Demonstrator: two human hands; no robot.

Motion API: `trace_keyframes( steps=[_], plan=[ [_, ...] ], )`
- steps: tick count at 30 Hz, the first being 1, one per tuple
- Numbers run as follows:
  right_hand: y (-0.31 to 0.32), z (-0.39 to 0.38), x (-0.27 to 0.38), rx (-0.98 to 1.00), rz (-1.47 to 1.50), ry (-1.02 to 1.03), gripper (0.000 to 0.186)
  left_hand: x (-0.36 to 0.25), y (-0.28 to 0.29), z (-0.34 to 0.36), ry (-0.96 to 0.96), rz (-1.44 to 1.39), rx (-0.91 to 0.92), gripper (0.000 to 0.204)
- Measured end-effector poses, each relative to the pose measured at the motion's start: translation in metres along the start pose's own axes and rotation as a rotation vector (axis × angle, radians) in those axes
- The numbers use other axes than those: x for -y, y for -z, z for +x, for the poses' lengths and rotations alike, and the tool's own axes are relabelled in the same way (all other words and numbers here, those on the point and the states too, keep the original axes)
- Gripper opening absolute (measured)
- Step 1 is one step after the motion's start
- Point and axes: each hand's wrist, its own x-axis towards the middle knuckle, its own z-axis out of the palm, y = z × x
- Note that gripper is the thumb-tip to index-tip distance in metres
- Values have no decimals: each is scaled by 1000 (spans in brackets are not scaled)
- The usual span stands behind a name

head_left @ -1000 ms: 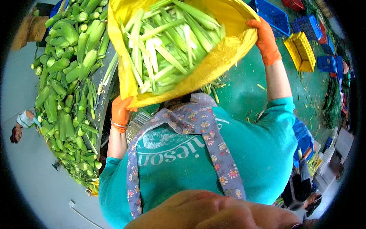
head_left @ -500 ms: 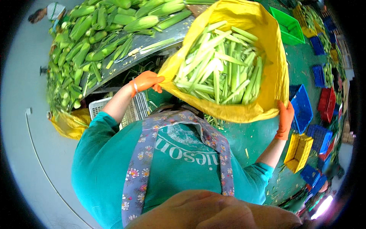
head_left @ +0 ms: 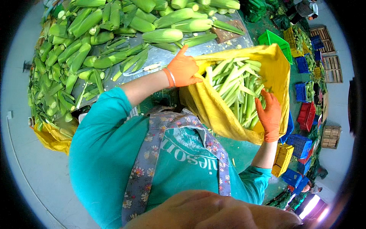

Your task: The person removes the husks from ears of corn using a small knife and places the cleaned corn into a white basket. They discard the removed husks into a large yellow bag and retrieve fresh ears of corn from a pile on the table.

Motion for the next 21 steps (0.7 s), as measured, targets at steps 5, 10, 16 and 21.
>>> trace_keyframes(
  steps=[5, 10, 16, 21],
  plan=[
    [-14, 94, 89, 136, 163, 118, 36, 22, 8, -43, -271, -467, -471, 36],
    [-112, 245, 126, 276, 422, 84, 48, 66, -31, -100, -45, -622, -319, 28],
    [-265, 430, 141, 110, 379, -230, 80, 109, -51, -165, 307, -680, -296, 26],
    [-320, 461, 183, -8, 267, -549, 78, 120, -70, -192, 477, -702, -308, 23]
  ],
)
